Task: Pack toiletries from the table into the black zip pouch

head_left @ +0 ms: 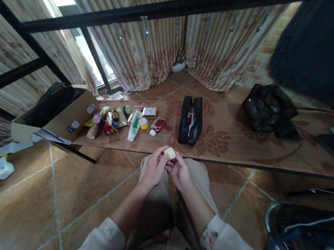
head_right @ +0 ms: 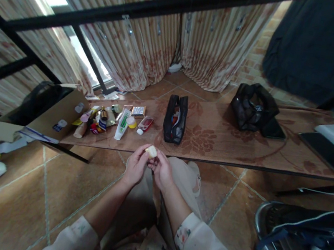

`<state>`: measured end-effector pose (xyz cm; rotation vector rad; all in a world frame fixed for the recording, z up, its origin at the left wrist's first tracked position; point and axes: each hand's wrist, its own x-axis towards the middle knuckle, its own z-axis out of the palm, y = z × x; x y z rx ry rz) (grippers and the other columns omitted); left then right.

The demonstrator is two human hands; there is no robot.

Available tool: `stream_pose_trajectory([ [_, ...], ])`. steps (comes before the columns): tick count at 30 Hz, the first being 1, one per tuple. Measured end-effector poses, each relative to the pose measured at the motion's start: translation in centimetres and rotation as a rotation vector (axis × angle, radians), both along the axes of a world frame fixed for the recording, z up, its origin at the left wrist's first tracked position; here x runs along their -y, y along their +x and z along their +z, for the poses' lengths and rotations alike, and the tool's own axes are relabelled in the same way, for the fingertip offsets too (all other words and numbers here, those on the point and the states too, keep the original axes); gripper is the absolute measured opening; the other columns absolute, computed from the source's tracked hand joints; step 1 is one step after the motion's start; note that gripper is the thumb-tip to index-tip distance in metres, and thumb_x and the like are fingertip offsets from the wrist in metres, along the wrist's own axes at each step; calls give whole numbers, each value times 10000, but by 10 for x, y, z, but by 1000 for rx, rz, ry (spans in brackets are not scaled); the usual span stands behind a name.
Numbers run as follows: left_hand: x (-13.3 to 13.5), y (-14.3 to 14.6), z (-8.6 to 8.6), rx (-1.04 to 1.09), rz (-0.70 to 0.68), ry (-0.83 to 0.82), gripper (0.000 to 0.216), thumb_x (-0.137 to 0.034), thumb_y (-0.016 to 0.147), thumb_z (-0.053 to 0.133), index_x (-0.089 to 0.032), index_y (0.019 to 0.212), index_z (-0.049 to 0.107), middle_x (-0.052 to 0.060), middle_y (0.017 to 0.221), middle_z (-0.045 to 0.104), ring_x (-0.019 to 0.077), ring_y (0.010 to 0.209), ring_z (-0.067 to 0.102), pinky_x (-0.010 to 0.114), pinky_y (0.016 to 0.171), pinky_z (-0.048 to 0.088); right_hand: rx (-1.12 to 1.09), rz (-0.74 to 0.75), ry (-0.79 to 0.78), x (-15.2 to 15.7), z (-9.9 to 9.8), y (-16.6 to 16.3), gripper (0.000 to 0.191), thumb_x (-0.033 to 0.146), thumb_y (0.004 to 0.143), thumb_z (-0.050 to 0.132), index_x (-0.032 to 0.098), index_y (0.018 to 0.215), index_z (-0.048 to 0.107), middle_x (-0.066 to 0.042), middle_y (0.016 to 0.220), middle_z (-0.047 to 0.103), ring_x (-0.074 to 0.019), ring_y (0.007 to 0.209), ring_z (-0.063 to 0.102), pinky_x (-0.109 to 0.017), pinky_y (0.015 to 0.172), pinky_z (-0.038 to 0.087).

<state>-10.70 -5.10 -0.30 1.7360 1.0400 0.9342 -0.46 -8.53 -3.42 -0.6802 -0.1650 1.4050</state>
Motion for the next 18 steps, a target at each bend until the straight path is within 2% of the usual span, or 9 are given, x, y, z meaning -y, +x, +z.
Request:
stream_pose_trajectory([
  [4,-2,3,-6,88,57,-27,300,-394,948,458,-214,1177,532,41,1027,690,131,802,665,255,749,538,15,-8,7,2,4,0,237,333,726,736,234,938,696,27,848,674,-99,710,572,-197,553,447],
  [10,-4,2,-10,111,63,-27,296,-414,930,494,-214,1137,562,32,934,705,147,804,673,267,750,542,51,2,-2,4,7,0,239,294,715,739,236,943,694,18,882,688,-103,721,582,-192,537,437],
  [18,-7,-5,-9,42,59,102,265,-336,896,552,-209,1112,638,51,1068,662,150,938,637,275,853,507,55,1,9,4,5,-3,233,373,731,745,199,875,687,26,721,647,-84,612,537,-193,529,423],
])
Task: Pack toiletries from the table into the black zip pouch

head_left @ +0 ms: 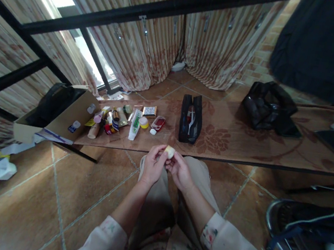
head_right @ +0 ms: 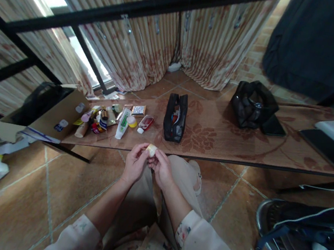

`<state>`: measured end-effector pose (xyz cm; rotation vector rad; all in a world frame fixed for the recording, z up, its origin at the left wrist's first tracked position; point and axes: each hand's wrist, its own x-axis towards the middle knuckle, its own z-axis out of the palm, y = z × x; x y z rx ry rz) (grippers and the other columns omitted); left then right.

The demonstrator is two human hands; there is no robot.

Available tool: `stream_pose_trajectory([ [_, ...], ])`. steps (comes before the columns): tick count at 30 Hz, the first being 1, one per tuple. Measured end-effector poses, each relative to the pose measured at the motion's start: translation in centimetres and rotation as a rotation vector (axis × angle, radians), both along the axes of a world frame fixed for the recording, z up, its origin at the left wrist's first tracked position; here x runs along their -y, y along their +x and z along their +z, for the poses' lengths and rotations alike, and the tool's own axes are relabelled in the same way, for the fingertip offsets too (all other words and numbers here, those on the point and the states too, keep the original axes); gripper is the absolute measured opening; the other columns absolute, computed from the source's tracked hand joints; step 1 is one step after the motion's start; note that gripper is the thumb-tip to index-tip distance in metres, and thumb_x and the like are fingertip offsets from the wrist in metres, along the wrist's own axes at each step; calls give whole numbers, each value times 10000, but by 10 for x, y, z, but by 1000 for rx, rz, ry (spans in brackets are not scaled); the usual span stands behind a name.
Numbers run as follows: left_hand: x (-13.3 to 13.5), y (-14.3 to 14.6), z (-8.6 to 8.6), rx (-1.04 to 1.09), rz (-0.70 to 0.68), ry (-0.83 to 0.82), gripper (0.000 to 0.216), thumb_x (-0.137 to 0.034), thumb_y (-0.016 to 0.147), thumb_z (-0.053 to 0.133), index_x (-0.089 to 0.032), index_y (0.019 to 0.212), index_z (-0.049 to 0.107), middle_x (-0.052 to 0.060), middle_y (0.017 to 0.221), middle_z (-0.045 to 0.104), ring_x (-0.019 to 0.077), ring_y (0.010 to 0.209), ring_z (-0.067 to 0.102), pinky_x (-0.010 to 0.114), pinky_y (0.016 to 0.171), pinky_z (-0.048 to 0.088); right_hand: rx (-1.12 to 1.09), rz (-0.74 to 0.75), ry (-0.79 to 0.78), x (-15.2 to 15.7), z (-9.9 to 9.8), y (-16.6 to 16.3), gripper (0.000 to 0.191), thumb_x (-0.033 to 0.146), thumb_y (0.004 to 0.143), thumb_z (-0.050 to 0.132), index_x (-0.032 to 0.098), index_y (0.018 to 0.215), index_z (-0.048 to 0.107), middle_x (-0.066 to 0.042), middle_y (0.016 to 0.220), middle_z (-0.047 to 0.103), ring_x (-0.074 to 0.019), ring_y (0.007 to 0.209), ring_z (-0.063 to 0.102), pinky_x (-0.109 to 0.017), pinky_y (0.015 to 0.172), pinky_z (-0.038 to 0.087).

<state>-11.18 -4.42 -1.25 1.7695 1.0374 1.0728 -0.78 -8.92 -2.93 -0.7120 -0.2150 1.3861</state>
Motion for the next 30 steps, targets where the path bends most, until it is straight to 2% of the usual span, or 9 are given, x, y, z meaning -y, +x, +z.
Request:
stream_pose_trajectory([
  [5,2,-1,3,-41,-30,49,253,-267,874,563,-214,1115,623,46,1086,637,143,940,613,281,862,500,0,27,12,0,-3,1,194,377,751,728,207,821,667,22,698,644,-103,603,547,-218,534,421],
  [10,4,2,3,-139,-11,89,433,-171,751,652,-211,1171,557,35,1092,617,128,851,596,275,827,499,1,16,2,0,-4,1,193,344,743,719,218,883,676,1,827,707,-146,717,615,-238,579,447],
  [14,6,6,4,-222,46,135,383,-153,752,639,-213,1125,575,21,1018,625,128,820,578,263,793,483,3,22,-1,0,-5,0,228,348,731,721,219,915,682,-7,840,718,-162,747,633,-237,582,457],
  [20,7,9,5,-253,35,142,361,-164,768,641,-209,1118,571,21,1000,623,130,810,570,261,774,467,-28,6,-23,-2,-12,-2,219,388,734,715,220,860,653,13,806,699,-152,749,632,-229,569,442],
  [30,8,12,7,-279,7,115,333,-164,761,639,-213,1082,562,10,957,612,126,772,554,255,740,457,-20,-35,-14,-4,-12,-6,247,439,737,695,219,838,647,-8,825,710,-209,911,657,-311,738,521],
])
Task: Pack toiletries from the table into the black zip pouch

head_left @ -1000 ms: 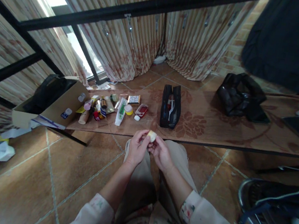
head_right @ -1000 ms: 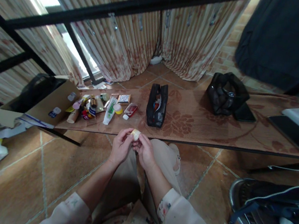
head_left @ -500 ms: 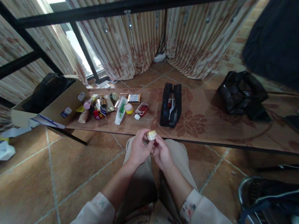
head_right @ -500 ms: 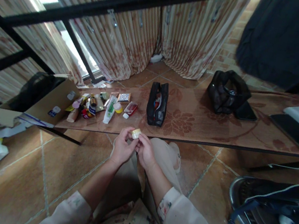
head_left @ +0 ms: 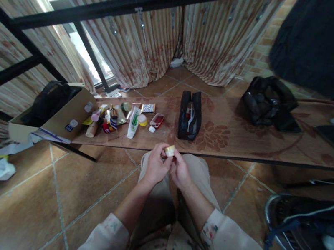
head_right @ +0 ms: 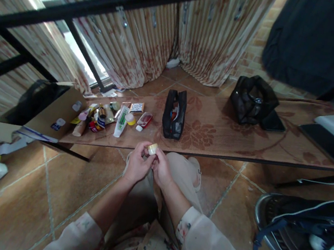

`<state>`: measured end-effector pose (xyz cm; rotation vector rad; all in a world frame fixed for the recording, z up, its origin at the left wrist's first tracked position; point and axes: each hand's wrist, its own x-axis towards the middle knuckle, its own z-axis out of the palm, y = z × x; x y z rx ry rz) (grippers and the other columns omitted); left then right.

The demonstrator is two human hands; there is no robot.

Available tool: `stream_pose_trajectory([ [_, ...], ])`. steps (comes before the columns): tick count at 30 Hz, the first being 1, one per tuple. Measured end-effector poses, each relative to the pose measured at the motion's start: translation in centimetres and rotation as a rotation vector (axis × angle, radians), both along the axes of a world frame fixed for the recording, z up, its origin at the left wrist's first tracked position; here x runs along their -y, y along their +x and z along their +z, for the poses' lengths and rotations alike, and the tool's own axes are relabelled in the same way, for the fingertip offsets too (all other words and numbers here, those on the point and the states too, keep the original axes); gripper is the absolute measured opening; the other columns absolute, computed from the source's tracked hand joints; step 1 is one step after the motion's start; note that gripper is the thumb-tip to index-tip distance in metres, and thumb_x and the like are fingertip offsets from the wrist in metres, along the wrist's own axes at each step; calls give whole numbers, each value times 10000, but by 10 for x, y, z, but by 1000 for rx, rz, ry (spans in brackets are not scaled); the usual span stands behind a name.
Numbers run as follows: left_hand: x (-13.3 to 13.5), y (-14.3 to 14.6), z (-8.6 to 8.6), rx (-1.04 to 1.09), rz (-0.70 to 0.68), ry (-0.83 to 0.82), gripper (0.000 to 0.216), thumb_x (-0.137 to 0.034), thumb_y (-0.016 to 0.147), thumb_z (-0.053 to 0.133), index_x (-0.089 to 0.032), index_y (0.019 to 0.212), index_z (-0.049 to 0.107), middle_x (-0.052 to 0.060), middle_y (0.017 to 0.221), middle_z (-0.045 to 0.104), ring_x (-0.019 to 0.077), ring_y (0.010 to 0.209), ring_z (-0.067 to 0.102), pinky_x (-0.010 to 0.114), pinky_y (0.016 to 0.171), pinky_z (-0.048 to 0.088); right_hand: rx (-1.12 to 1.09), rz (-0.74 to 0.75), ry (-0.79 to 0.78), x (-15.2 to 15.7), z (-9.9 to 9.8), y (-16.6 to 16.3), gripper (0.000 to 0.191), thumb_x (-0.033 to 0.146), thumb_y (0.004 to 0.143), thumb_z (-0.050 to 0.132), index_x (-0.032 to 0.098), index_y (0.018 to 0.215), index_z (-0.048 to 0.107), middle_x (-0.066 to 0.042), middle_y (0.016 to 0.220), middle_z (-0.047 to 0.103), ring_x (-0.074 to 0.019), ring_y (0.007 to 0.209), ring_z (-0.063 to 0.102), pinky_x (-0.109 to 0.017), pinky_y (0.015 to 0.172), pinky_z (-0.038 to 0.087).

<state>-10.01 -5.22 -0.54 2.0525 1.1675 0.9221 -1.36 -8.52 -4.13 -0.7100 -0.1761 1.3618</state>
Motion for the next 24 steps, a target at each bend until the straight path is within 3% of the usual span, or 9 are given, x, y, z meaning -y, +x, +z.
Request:
stream_pose_trajectory([
  [24,1,0,2,3,-4,9,333,-152,756,638,-214,1077,571,10,940,611,128,763,564,250,716,457,17,-26,5,-1,0,-2,232,433,731,694,222,813,642,-10,822,706,-217,959,648,-318,775,519],
])
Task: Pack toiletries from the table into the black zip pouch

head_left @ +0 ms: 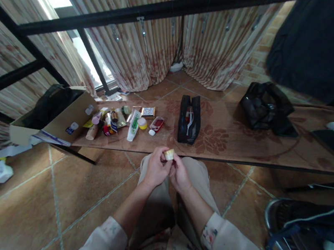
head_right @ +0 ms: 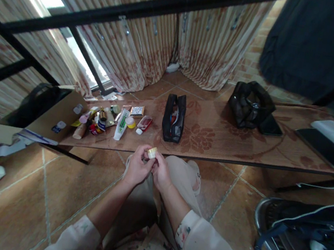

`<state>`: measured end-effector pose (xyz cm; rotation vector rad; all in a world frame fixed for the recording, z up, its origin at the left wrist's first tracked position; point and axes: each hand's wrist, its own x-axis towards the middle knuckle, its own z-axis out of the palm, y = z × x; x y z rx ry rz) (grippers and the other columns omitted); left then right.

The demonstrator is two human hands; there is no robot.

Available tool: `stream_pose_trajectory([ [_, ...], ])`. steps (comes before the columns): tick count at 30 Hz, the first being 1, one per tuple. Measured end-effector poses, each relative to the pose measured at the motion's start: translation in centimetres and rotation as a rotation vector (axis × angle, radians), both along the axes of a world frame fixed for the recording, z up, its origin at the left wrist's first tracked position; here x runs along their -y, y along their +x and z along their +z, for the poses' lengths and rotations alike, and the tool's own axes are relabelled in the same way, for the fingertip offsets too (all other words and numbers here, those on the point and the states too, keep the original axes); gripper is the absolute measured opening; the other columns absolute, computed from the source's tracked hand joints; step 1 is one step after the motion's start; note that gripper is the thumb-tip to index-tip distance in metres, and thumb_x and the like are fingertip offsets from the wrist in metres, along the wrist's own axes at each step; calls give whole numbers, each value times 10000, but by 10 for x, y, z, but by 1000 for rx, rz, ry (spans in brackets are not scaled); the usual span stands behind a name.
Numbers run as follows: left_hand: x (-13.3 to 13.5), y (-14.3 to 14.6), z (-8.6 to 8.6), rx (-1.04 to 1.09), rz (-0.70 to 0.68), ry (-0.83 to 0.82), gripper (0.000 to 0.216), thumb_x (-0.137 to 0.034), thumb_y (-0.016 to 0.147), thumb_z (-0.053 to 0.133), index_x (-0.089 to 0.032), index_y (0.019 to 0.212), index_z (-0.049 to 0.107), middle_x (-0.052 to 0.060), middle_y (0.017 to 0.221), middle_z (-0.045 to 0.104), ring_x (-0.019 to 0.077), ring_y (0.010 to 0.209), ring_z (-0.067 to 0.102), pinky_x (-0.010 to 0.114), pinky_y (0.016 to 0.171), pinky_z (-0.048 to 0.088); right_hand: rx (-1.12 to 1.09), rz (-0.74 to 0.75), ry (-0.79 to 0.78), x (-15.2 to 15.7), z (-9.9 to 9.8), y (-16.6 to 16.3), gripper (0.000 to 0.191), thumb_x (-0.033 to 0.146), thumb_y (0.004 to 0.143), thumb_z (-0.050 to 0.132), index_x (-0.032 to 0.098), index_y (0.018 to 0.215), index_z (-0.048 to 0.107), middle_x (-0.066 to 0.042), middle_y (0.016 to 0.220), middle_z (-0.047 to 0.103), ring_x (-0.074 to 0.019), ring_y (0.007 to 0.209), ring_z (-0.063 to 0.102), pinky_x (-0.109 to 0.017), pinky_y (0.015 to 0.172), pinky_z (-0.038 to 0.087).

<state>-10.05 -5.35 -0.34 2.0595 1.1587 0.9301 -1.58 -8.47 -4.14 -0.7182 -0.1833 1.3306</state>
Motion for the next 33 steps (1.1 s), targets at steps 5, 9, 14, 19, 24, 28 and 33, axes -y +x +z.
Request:
stream_pose_trajectory([
  [5,-1,0,-2,-2,-5,4,335,-158,757,640,-211,1083,579,15,958,613,128,774,564,250,723,460,5,4,6,0,0,0,239,445,729,700,221,791,645,-4,787,699,-217,948,648,-315,767,523],
  [9,-1,1,-2,-8,-5,-5,336,-159,756,641,-214,1083,583,15,963,616,130,773,565,250,721,461,-3,0,7,0,0,0,238,442,721,713,221,778,645,0,778,697,-215,944,649,-312,768,523],
  [14,-2,0,-2,-8,-4,2,334,-158,758,639,-210,1083,586,20,961,616,135,791,569,249,725,461,-14,-1,7,0,0,0,235,440,727,710,221,784,645,2,779,698,-216,942,646,-317,780,520],
  [19,-1,1,-3,-8,-8,14,345,-146,756,638,-212,1090,580,16,976,615,129,792,566,246,729,459,-18,-1,13,0,1,1,224,424,717,719,220,765,638,7,778,697,-213,945,641,-308,788,518],
  [24,-1,1,-1,-24,0,23,349,-141,754,641,-215,1089,578,16,970,616,131,790,572,244,714,458,-17,4,35,0,2,0,214,418,723,715,220,764,645,2,788,699,-214,956,636,-312,798,513],
  [28,-1,1,-1,-35,0,30,338,-147,755,647,-215,1080,583,16,952,616,131,773,567,245,703,457,-12,-2,30,0,1,0,220,429,731,704,220,770,646,-1,778,697,-220,955,637,-325,802,513],
  [33,0,1,0,-30,4,41,343,-144,756,647,-211,1086,583,12,933,615,124,748,559,240,691,453,-2,-13,31,-1,-1,0,217,421,736,701,214,765,640,-4,806,701,-214,969,632,-321,821,505],
])
